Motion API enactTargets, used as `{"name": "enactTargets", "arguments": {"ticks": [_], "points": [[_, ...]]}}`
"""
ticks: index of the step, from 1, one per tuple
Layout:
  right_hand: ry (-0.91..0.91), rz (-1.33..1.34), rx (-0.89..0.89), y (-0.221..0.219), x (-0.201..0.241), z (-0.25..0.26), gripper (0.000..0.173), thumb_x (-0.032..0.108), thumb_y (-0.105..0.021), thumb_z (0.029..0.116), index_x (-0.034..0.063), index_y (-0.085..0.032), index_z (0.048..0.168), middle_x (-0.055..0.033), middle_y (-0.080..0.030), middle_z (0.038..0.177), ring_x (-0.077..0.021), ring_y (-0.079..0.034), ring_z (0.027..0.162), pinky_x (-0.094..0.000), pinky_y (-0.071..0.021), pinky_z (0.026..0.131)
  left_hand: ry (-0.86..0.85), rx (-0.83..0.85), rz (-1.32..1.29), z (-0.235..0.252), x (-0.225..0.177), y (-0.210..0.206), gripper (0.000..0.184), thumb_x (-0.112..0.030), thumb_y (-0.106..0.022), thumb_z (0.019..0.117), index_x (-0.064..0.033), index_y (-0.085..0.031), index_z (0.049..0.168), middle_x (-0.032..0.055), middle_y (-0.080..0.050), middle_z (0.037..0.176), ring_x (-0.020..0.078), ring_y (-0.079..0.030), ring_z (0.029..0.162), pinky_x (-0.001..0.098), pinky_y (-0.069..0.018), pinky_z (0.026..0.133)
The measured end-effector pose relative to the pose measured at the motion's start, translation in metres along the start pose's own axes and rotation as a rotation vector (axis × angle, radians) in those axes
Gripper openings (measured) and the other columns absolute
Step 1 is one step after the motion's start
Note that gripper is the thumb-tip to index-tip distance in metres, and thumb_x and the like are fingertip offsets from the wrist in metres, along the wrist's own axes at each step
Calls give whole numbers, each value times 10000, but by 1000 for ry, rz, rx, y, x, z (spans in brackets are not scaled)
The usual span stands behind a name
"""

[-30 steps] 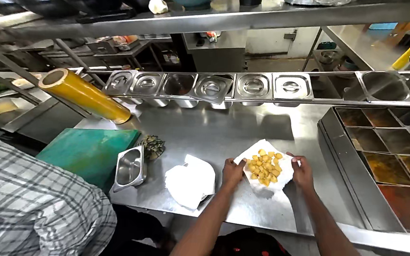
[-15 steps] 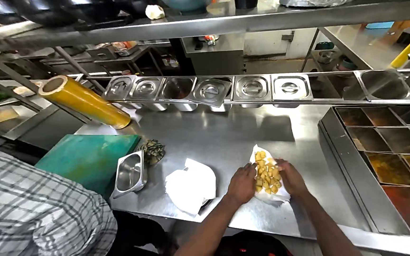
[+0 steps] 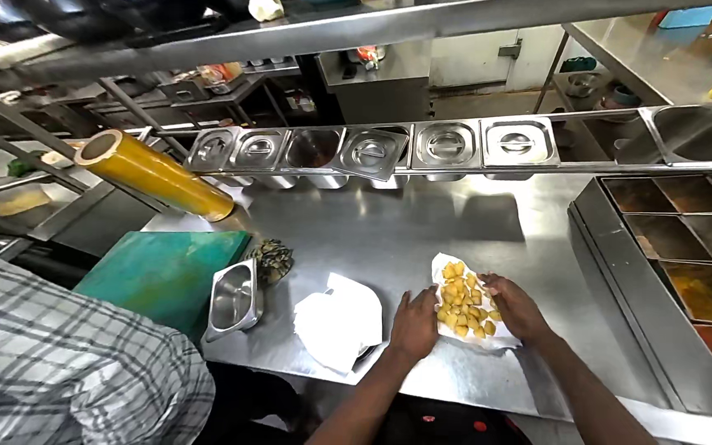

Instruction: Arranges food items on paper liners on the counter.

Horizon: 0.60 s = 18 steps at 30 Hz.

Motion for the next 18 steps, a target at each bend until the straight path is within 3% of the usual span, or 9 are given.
{"name": "enactTargets", "arguments": {"ticks": [2,5,8,11,13,15,18], "points": [[-89,153,-42,9,5,4,367,245,-394,1090,21,-658,1214,-88,-668,1357,-247,-581,1334,-513,-468,1112,43,-54,-124,-3,6,2,450,-213,-356,1065,-67,-573,1432,76,-559,1504,220,-493,1424,480,-296,1244],[-29,156,-38,4,35,-1,328,207,-408,1068,40,-667,1181,-69,-666,1358,-228,-566,1351,-488,-476,1120,-206,-310,-223,-9,-3,-4,337,-126,-444,1021,3,-673,1232,143,-584,1465,301,-502,1416,489,-414,1176],[175,-153,67,-25,53,-21,343,225,-399,1073,120,-696,1209,-8,-620,1445,-243,-513,1411,-502,-418,1165,-356,-195,-77,-15,-13,-15,259,-95,-456,1024,-30,-672,1152,111,-551,1513,276,-478,1442,537,-383,1183],[110,-243,90,-19,34,-17,347,199,-411,1060,118,-695,1241,-2,-616,1449,-246,-501,1422,-550,-346,1205,-332,-160,89,-15,-4,-17,243,-90,-511,987,-63,-676,1162,46,-560,1513,246,-497,1429,566,-392,1165],[-13,-186,81,-2,13,-6,344,163,-434,1063,58,-679,1281,-88,-640,1404,-307,-535,1381,-598,-332,1194,-265,-168,112,-14,5,-11,270,-84,-534,965,-51,-689,1183,52,-574,1497,254,-528,1401,560,-404,1157],[-82,-48,-42,12,-6,0,363,201,-407,1085,25,-681,1245,-124,-686,1320,-331,-595,1307,-594,-418,1128,-189,-201,-6,-12,15,-8,275,-67,-494,978,-19,-682,1173,89,-530,1534,251,-526,1401,520,-412,1164],[-147,128,-110,20,13,-4,366,237,-382,1097,20,-651,1219,-97,-668,1359,-278,-583,1330,-541,-473,1094,-156,-315,-236,-20,21,-11,304,-119,-440,1035,9,-675,1179,155,-505,1542,288,-575,1346,481,-469,1130]]}}
Point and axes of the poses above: each hand's wrist, its own z-axis towards the middle knuckle, its own y-axis out of the back of the hand, x = y × z, the point moved 4 cm from there along z, towards the middle knuckle
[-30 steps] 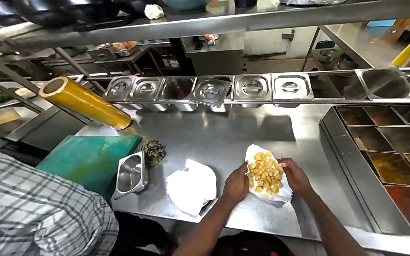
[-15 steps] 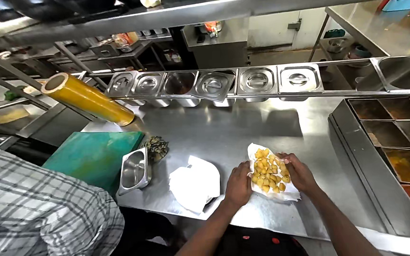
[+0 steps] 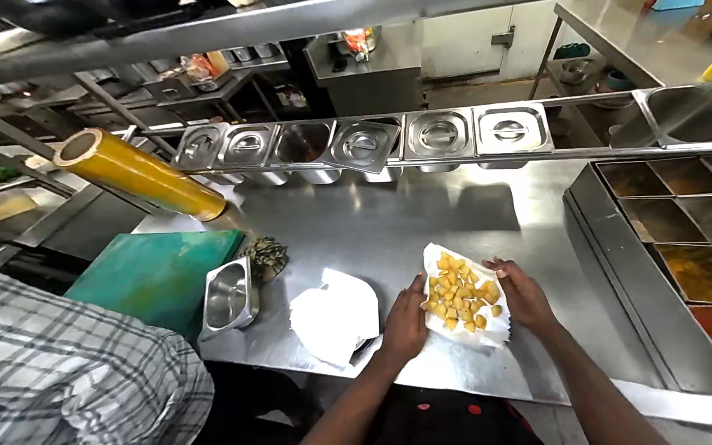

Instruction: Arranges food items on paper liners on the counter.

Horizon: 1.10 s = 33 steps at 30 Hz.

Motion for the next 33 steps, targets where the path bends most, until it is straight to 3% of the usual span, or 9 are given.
{"name": "enactTargets", "arguments": {"ticks": [6,8,12,16,18,21,24,28,33], "points": [[396,-282,91,-63,34,-61,334,240,-401,1086,165,-685,1246,-1,-589,1482,-229,-465,1451,-500,-395,1190,-33,56,5,-20,-17,-11,237,-75,-476,1015,-12,-679,1118,162,-522,1522,294,-580,1339,496,-464,1135],[389,-285,126,-60,27,-53,357,223,-405,1066,159,-703,1252,2,-574,1498,-238,-442,1468,-532,-356,1205,-75,59,108,-22,-20,-10,224,-90,-497,1008,-29,-692,1100,139,-544,1510,283,-580,1343,520,-454,1135],[224,-137,171,-33,1,-7,345,142,-420,1054,75,-705,1234,-61,-617,1441,-310,-472,1436,-589,-322,1202,-75,57,170,-40,-21,-6,254,-155,-474,1018,-70,-703,1085,94,-583,1475,246,-542,1382,513,-410,1169],[8,-7,-5,-3,-6,8,371,265,-428,1089,58,-649,1305,-105,-644,1384,-288,-600,1298,-547,-476,1093,11,-71,-79,-37,-17,2,389,-426,-498,1051,-78,-666,1013,136,-621,1395,243,-625,1251,448,-523,1050],[-180,-99,-95,16,2,-14,463,351,-595,1030,43,-591,1376,-191,-622,1366,-386,-614,1228,-625,-498,1009,157,-121,-172,-25,-18,6,517,-478,-577,1005,-3,-632,1204,171,-616,1364,252,-648,1187,446,-563,993],[-526,-324,144,25,13,-50,767,491,-777,865,28,-538,1428,-277,-566,1372,-495,-570,1209,-696,-464,953,603,23,-210,6,-21,14,722,-485,-665,952,-21,-446,1460,170,-627,1288,263,-674,1051,479,-567,929],[-676,-250,231,18,14,-64,614,298,-813,868,93,-570,1394,-148,-713,1100,-361,-682,1002,-617,-531,870,809,190,-237,26,-19,20,746,-486,-682,958,-53,-397,1496,128,-692,1185,275,-708,976,523,-577,896],[-635,48,141,15,12,-55,203,136,-714,949,20,-697,1114,-126,-682,891,-255,-637,776,-490,-528,725,820,262,-325,20,-12,14,412,-366,-610,1032,-31,-605,1272,122,-709,1005,253,-693,926,491,-559,879],[-557,286,-51,5,34,-42,230,176,-620,1010,44,-637,1198,-207,-574,1296,-336,-576,1172,-559,-498,939,886,289,-615,-8,-31,7,260,-180,-572,1056,-13,-538,1253,91,-686,823,157,-678,621,306,-591,588]]}}
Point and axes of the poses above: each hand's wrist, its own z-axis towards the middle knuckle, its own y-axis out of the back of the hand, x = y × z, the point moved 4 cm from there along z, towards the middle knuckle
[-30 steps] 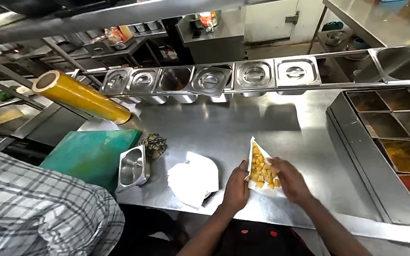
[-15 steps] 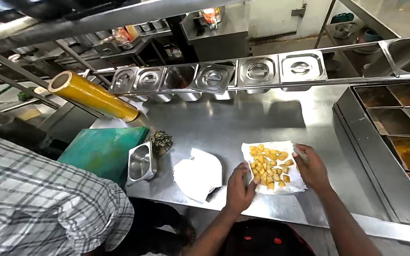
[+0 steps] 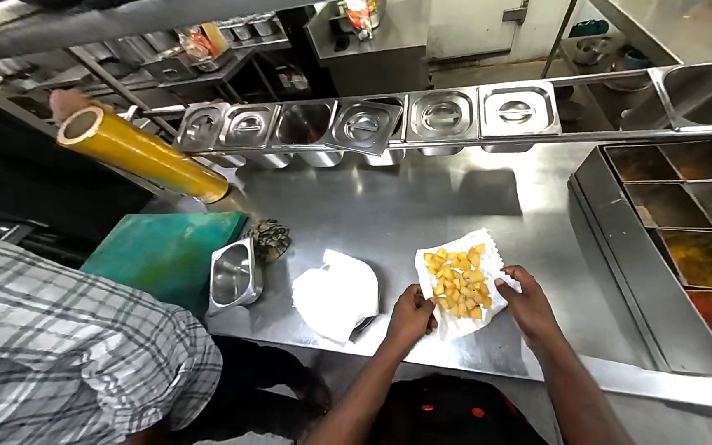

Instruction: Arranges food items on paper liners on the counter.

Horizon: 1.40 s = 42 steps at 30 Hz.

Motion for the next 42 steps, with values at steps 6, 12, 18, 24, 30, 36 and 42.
{"name": "enactTargets", "arguments": {"ticks": [6,12,18,24,30,36,42], "points": [[672,-411,-19,-52,-8,-20,226,65,-555,964,36,-718,1117,-148,-624,1382,-312,-580,1317,-492,-521,1063,-70,-44,572,-8,-3,-3,682,-294,-539,980,-162,-313,1610,113,-713,1000,291,-701,917,525,-566,867],[576,-404,6,-15,-39,7,346,88,-467,1027,45,-711,1268,-128,-643,1399,-319,-562,1357,-597,-362,1179,-119,74,837,-5,-13,-4,704,-286,-482,996,-267,-230,1652,144,-714,1181,334,-693,1061,569,-539,927],[780,-465,16,-30,-37,-17,388,130,-466,1015,106,-691,1331,-75,-614,1448,-260,-523,1405,-505,-444,1158,-144,81,886,-7,-11,-5,703,-281,-472,999,-229,-223,1655,142,-715,1166,331,-696,1036,557,-539,911],[776,-597,86,-25,-41,-5,391,122,-483,1006,151,-698,1332,-7,-605,1466,-258,-459,1456,-603,-305,1216,-177,96,897,-6,-9,-3,672,-274,-457,1009,-218,-256,1647,142,-705,1214,327,-692,1058,547,-538,929],[667,-401,71,-11,-32,-2,387,211,-423,1051,132,-700,1310,-13,-615,1450,-252,-432,1471,-538,-327,1226,-219,80,872,-8,-5,-2,675,-280,-461,1001,-219,-266,1645,140,-712,1202,325,-695,1049,546,-539,924],[697,-456,34,-9,-39,-2,353,168,-456,1029,125,-738,1238,-31,-648,1406,-286,-497,1420,-580,-353,1196,-117,20,693,-2,-5,7,743,-291,-542,954,-139,-273,1630,119,-717,985,300,-700,921,530,-559,873],[169,-447,-182,44,-23,29,556,393,-650,992,-26,-584,1352,-284,-629,1248,-461,-623,1117,-653,-496,943,-6,-24,461,6,-7,16,418,-340,-540,1023,-69,-549,1341,115,-716,967,255,-724,838,485,-600,802]]}}
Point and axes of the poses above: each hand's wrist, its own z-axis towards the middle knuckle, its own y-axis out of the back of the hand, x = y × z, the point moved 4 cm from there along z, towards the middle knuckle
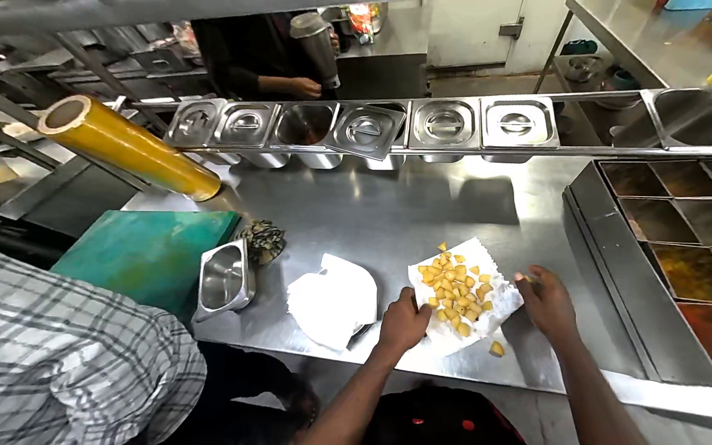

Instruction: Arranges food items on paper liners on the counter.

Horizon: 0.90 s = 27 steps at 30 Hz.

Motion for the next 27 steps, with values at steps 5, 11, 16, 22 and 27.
{"name": "enactTargets", "arguments": {"ticks": [5,11,16,22,27], "points": [[-201,-211,280,-7,17,14,768,644,-594,947,49,-550,1430,-252,-587,1368,-448,-609,1188,-673,-479,957,78,125,20,-2,-10,-2,473,-470,-372,1102,-70,-609,1187,93,-730,902,190,-734,733,383,-611,707],[-58,-278,451,-9,19,16,362,295,-615,1018,161,-646,1353,-213,-564,1373,-399,-628,1143,-632,-526,903,61,197,-103,-17,1,-13,442,-477,-571,1035,-75,-599,1217,65,-738,893,154,-734,693,334,-623,646],[79,-404,507,-3,13,14,397,80,-772,833,179,-678,1206,-170,-593,1271,-364,-657,1037,-597,-573,778,81,202,-142,-21,3,-19,388,-401,-617,1030,-64,-589,1220,81,-730,858,153,-725,650,320,-625,624],[-58,-261,366,30,15,11,183,130,-701,947,54,-671,1111,-177,-691,1047,-368,-683,939,-619,-542,810,85,181,-309,-15,15,-24,316,-295,-609,1045,-75,-562,1267,99,-728,863,169,-717,608,311,-622,566],[122,-120,267,35,57,-21,256,142,-727,939,47,-628,1156,-153,-667,1101,-282,-700,763,-530,-606,694,105,189,-397,-16,16,-22,272,-247,-632,1036,-59,-588,1228,109,-736,820,172,-714,586,295,-613,545]]}}
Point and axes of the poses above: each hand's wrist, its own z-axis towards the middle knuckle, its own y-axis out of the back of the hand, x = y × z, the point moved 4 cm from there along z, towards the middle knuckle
